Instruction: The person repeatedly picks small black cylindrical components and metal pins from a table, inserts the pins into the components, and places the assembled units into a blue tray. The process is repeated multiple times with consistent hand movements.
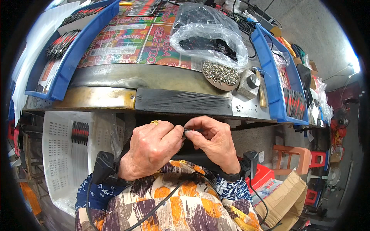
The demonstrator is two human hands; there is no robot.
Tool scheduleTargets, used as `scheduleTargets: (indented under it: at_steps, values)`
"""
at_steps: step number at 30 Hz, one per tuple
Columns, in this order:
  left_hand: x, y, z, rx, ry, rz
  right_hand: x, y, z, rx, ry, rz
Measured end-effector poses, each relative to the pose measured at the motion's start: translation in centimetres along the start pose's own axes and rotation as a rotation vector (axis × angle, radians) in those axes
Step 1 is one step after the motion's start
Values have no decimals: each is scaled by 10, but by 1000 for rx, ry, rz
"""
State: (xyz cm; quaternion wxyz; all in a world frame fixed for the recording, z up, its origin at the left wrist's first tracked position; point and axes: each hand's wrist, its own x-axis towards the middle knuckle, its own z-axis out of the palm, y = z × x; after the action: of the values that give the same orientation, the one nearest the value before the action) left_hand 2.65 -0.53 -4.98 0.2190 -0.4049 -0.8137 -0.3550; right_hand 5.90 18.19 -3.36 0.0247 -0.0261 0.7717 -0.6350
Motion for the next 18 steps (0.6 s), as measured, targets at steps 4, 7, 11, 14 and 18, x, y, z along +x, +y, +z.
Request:
scheduleTargets:
  at_steps: [4, 7, 11, 14, 18]
  values:
    - [0, 2, 0, -23, -32, -22, -2, 1, -2, 243, -59, 219]
    - [2, 1, 1, -34, -26, -36, -2, 2, -1, 301, -55, 246]
    - [3, 2, 0, -27, -24, -40, -3, -1, -1, 334, -56, 231]
    - [4, 2, 1, -17, -22, -31, -3, -3, -2, 349, -51, 232]
    - [1, 3, 3, -21, -35, -44, -3, -1, 0, 348, -16, 247]
